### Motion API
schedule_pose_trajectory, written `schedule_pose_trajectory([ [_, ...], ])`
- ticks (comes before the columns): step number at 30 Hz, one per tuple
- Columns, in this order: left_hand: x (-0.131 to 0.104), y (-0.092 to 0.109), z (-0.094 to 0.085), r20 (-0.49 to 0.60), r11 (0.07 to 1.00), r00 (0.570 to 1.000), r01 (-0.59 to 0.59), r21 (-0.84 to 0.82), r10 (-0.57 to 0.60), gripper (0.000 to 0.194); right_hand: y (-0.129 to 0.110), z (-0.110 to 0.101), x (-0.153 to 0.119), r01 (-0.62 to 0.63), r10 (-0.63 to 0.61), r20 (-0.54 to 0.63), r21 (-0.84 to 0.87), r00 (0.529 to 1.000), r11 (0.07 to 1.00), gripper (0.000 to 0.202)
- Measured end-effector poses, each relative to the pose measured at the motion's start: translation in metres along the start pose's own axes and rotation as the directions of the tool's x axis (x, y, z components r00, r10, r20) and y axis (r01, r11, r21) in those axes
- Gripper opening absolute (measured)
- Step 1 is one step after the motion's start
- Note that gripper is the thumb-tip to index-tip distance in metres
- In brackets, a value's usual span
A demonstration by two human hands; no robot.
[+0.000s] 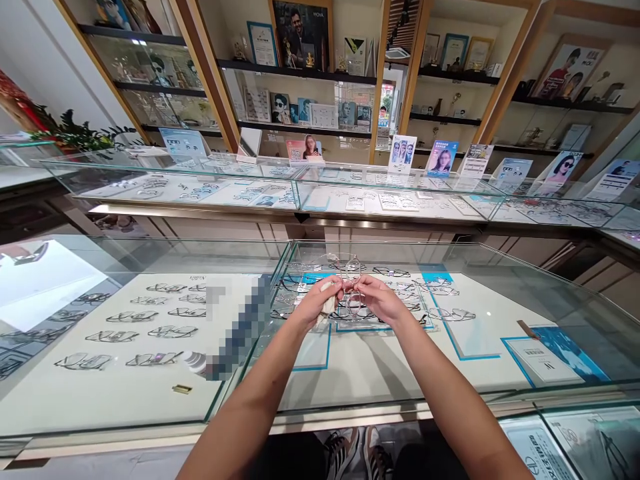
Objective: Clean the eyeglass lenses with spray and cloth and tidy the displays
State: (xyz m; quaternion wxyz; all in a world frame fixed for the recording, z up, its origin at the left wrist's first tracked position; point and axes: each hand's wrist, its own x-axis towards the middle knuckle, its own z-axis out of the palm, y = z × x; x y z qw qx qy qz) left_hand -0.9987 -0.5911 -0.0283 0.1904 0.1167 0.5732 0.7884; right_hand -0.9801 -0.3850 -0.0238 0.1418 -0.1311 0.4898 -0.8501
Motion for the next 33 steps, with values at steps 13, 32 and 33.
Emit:
schedule_pose_trajectory([
  [13,0.007,0.001,-0.008,-0.207,0.995,0.974,-0.102,-0.014,0.096,0.049,-0.006,0.0,-0.001,0.088,-0.087,-0.044,0.037,0.995,0.995,0.031],
  [32,-0.05,0.02,0.005,0.011,0.86,0.996,-0.078,0.505,0.084,0.041,-0.03,-0.04,0.002,0.259,-0.215,-0.204,0.223,0.955,0.94,0.03],
  [33,-0.059,0.019,0.008,0.035,0.857,0.998,-0.065,0.511,0.055,0.039,-0.03,-0.041,0.002,0.257,-0.212,-0.203,0.229,0.956,0.939,0.03],
])
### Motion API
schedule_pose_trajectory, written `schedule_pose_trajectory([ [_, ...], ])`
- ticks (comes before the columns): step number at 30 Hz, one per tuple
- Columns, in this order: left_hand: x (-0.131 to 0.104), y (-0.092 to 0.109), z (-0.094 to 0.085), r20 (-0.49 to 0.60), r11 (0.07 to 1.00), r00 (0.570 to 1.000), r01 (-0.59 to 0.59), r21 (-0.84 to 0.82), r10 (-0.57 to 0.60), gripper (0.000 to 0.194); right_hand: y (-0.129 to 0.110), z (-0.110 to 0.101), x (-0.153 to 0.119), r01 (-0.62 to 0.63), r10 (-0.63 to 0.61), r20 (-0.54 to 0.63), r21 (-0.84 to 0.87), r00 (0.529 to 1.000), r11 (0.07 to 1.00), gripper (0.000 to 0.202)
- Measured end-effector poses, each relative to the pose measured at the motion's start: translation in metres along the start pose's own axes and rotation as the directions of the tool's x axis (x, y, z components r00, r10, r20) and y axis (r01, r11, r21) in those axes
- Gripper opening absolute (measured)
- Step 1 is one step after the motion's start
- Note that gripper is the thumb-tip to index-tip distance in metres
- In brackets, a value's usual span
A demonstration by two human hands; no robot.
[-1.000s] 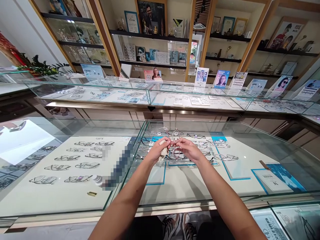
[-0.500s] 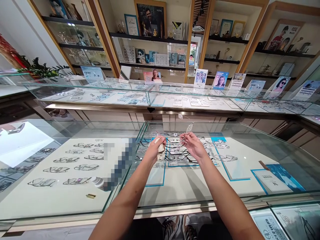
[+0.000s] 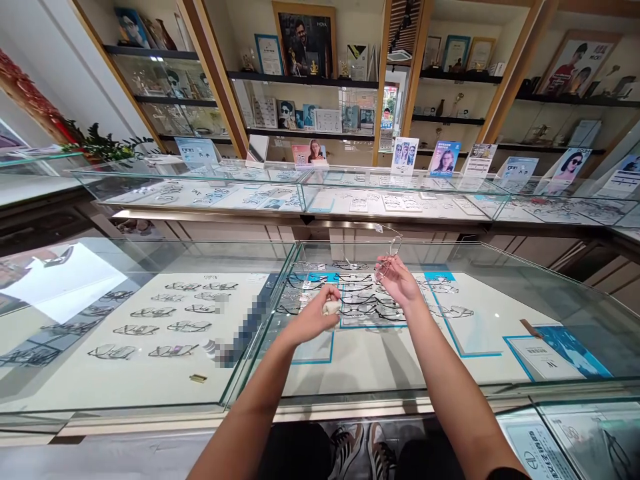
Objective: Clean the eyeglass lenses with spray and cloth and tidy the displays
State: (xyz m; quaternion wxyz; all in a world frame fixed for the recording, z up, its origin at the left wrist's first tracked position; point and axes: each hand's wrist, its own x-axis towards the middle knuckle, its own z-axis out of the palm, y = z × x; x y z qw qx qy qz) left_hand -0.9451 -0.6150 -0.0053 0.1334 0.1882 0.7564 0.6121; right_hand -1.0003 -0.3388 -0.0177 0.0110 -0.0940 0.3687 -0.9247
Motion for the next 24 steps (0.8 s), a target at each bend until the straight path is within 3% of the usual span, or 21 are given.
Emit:
schedule_pose_trajectory([
  [4,-0.029,-0.004,0.014,0.057,0.991,0.993,0.096,0.088,-0.102,0.029,0.003,-0.001,-0.001,-0.027,0.027,0.01,-0.02,1.0,0.999,0.03],
  [9,-0.044,-0.021,0.026,-0.157,0.961,0.98,0.156,0.228,-0.122,0.033,0.006,0.0,-0.003,-0.061,0.064,0.035,-0.084,0.997,0.995,0.026],
  [13,-0.066,-0.02,0.024,-0.353,0.961,0.935,0.085,0.264,0.014,0.033,0.006,-0.002,-0.003,-0.058,0.062,0.043,-0.088,0.997,0.994,0.025],
  [15,-0.087,-0.018,0.018,-0.454,0.96,0.881,-0.002,0.281,0.135,0.028,0.005,-0.003,-0.004,-0.051,0.055,0.046,-0.089,0.997,0.995,0.023],
  [17,-0.111,-0.02,0.008,-0.594,0.937,0.758,-0.063,0.345,0.269,0.017,0.004,-0.003,-0.004,-0.048,0.053,0.053,-0.078,0.997,0.996,0.02],
  [18,-0.122,-0.023,0.002,-0.673,0.915,0.658,-0.065,0.398,0.339,0.012,0.004,-0.003,-0.005,-0.047,0.051,0.056,-0.066,0.997,0.997,0.02],
  [21,-0.147,-0.042,-0.02,-0.823,0.842,0.272,0.07,0.535,0.5,0.022,0.002,-0.002,-0.007,-0.044,0.045,0.056,-0.022,0.997,0.999,0.019],
  [22,-0.151,-0.051,-0.029,-0.84,0.834,0.179,0.133,0.536,0.512,0.036,0.001,-0.002,-0.007,-0.045,0.046,0.053,-0.014,0.998,0.999,0.019],
  [23,-0.154,-0.06,-0.039,-0.859,0.84,0.135,0.184,0.511,0.493,0.052,0.001,-0.002,-0.008,-0.047,0.048,0.05,-0.011,0.998,0.999,0.018],
  [24,-0.155,-0.069,-0.049,-0.884,0.858,0.139,0.216,0.466,0.446,0.068,0.0,-0.001,-0.008,-0.049,0.05,0.046,-0.013,0.998,0.999,0.018],
])
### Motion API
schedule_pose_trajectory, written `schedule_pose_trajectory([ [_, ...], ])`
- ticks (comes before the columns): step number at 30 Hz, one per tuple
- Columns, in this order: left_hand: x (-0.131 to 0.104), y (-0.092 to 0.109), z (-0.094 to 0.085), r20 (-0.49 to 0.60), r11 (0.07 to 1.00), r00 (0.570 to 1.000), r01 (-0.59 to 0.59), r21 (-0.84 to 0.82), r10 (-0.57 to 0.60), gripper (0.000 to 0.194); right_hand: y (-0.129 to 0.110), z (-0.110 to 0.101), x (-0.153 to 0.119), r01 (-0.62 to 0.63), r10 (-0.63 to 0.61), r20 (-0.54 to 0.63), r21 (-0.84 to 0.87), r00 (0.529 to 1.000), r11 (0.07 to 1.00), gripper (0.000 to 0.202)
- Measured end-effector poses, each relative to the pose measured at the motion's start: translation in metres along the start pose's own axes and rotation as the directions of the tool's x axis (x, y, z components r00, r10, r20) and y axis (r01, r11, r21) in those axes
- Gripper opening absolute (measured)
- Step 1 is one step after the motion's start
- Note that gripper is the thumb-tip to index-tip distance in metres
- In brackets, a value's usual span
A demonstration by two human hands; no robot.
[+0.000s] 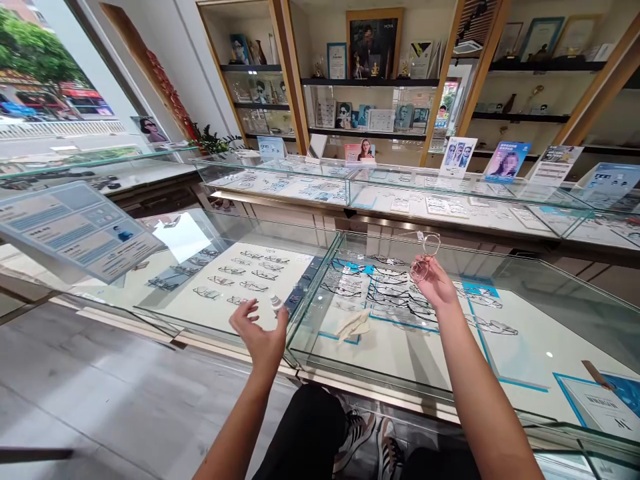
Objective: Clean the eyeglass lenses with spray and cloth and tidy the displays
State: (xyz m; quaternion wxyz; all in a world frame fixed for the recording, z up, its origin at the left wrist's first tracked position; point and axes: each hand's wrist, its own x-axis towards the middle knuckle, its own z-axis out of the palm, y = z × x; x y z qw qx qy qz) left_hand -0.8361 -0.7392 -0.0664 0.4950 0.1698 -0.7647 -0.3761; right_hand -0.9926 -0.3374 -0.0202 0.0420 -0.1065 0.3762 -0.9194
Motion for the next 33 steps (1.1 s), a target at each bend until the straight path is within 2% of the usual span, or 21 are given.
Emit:
schedule_pose_trajectory([
  [1,0.004,-0.012,0.002,0.06,0.998,0.996,0.066,0.009,-0.066,0.08,0.0,0.0,0.0,-0.002,0.002,-0.004,-0.005,1.0,1.0,0.018],
  [2,0.009,-0.023,0.004,0.155,0.991,0.979,0.132,0.015,-0.133,0.083,-0.001,0.0,0.0,-0.003,0.003,-0.008,-0.01,1.0,1.0,0.018],
  [4,0.017,-0.037,0.008,0.35,0.97,0.906,0.239,0.045,-0.24,0.068,-0.001,0.001,0.0,0.0,0.0,-0.013,-0.012,1.0,1.0,0.018],
  [6,0.025,-0.038,0.013,0.453,0.955,0.846,0.293,0.046,-0.281,0.05,-0.001,0.001,0.0,0.004,-0.004,-0.008,-0.002,1.0,1.0,0.02],
  [8,0.032,-0.021,0.019,0.5,0.943,0.831,0.323,-0.077,-0.244,0.047,-0.001,0.003,0.0,0.006,-0.006,0.004,0.019,1.0,1.0,0.022],
  [9,0.035,-0.006,0.024,0.523,0.921,0.828,0.343,-0.184,-0.204,0.047,-0.002,0.003,0.0,0.008,-0.009,0.011,0.031,1.0,0.999,0.024],
  [10,0.038,0.012,0.031,0.571,0.881,0.808,0.371,-0.295,-0.149,0.047,-0.002,0.004,0.0,0.013,-0.014,0.018,0.043,1.0,0.999,0.025],
  [12,0.043,0.055,0.048,0.671,0.763,0.741,0.454,-0.46,-0.037,0.044,-0.002,0.006,0.0,0.024,-0.026,0.024,0.052,0.999,0.998,0.027],
  [14,0.047,0.095,0.072,0.754,0.65,0.649,0.534,-0.541,0.095,0.039,-0.002,0.008,0.0,0.036,-0.036,0.017,0.025,0.999,0.999,0.028],
  [16,0.048,0.124,0.101,0.793,0.539,0.571,0.609,-0.582,0.212,0.041,-0.002,0.01,0.001,0.058,-0.058,-0.003,-0.029,0.998,0.998,0.03],
  [18,0.046,0.138,0.133,0.83,0.471,0.463,0.684,-0.557,0.31,0.056,-0.002,0.012,0.002,0.095,-0.097,-0.024,-0.083,0.995,0.992,0.031],
  [21,0.038,0.14,0.173,0.877,0.417,0.289,0.793,-0.444,0.385,0.075,-0.001,0.016,0.002,0.133,-0.14,-0.037,-0.159,0.989,0.978,0.034],
  [23,0.031,0.134,0.189,0.89,0.364,0.222,0.852,-0.375,0.398,0.079,0.003,0.02,0.001,0.146,-0.16,-0.036,-0.242,0.986,0.959,0.035],
  [25,0.027,0.129,0.196,0.892,0.306,0.181,0.895,-0.324,0.415,0.079,0.008,0.025,-0.001,0.164,-0.186,-0.027,-0.362,0.982,0.918,0.035],
  [28,0.024,0.123,0.195,0.881,0.249,0.144,0.928,-0.279,0.451,0.079,0.018,0.035,-0.007,0.194,-0.225,0.003,-0.521,0.974,0.831,0.034],
  [33,0.025,0.12,0.188,0.866,0.193,0.157,0.941,-0.276,0.475,0.078,0.031,0.049,-0.014,0.219,-0.234,0.056,-0.604,0.971,0.766,0.033],
])
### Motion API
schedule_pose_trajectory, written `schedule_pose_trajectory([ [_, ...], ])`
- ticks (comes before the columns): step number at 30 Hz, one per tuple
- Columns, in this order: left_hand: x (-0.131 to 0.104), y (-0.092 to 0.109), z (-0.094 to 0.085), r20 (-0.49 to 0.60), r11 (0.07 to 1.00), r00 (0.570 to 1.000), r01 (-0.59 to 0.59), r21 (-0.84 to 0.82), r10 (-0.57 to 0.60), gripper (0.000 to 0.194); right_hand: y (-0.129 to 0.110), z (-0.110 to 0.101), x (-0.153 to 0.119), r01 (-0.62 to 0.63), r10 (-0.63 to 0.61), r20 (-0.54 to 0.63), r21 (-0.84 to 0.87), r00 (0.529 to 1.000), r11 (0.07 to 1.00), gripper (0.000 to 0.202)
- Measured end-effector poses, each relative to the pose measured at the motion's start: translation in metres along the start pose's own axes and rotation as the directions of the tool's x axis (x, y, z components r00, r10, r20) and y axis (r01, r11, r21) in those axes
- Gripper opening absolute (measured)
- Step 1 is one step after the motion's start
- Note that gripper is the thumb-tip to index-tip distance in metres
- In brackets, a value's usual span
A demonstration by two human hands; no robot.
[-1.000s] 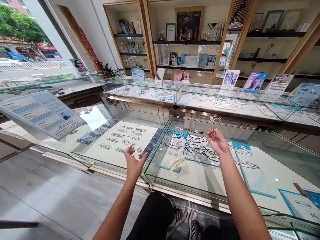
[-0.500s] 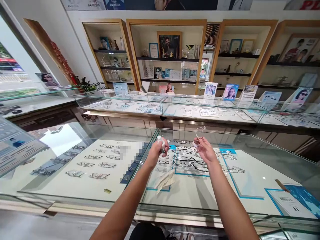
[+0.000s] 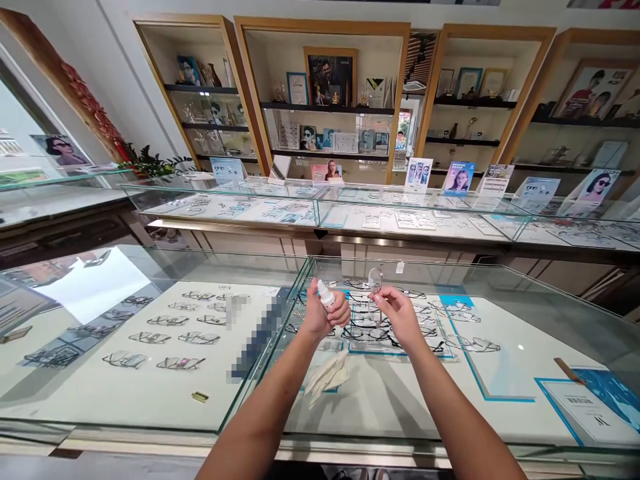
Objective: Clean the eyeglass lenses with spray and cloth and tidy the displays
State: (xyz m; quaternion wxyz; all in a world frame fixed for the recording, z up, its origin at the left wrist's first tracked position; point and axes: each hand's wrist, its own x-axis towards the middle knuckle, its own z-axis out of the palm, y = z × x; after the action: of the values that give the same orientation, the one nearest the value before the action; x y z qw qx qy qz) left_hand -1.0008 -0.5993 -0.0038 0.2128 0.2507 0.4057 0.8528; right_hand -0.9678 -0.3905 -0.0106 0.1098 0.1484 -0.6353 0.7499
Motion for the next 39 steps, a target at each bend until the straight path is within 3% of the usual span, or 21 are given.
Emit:
schedule_pose_trajectory([
  [4,-0.001,-0.001,0.002,-0.01,0.998,1.0,0.001,0.07,0.0,0.076,0.003,0.005,-0.004,0.006,-0.005,0.033,-0.034,0.999,0.999,0.032],
  [7,0.001,-0.004,0.0,-0.087,0.968,0.995,-0.03,0.248,0.053,0.073,0.004,0.007,-0.005,0.008,-0.005,0.044,-0.067,0.999,0.998,0.033],
  [10,0.004,-0.011,-0.008,-0.195,0.839,0.968,-0.027,0.544,0.157,0.072,0.002,0.009,-0.006,-0.044,0.047,0.059,-0.053,0.997,0.998,0.035],
  [13,0.005,-0.02,-0.017,-0.216,0.731,0.955,-0.003,0.683,0.206,0.068,0.0,0.013,-0.007,-0.085,0.086,0.103,-0.011,0.991,0.996,0.037],
  [20,0.005,-0.029,-0.02,-0.19,0.667,0.961,0.007,0.745,0.201,0.068,-0.003,0.019,-0.011,-0.125,0.117,0.191,0.034,0.975,0.992,0.038],
  [26,0.006,-0.03,-0.02,-0.194,0.669,0.959,0.007,0.744,0.205,0.069,-0.003,0.021,-0.012,-0.14,0.12,0.216,0.081,0.969,0.987,0.037],
  [39,0.005,-0.031,-0.022,-0.195,0.66,0.952,-0.01,0.751,0.236,0.067,-0.006,0.023,-0.012,-0.155,0.137,0.206,0.073,0.969,0.985,0.042],
])
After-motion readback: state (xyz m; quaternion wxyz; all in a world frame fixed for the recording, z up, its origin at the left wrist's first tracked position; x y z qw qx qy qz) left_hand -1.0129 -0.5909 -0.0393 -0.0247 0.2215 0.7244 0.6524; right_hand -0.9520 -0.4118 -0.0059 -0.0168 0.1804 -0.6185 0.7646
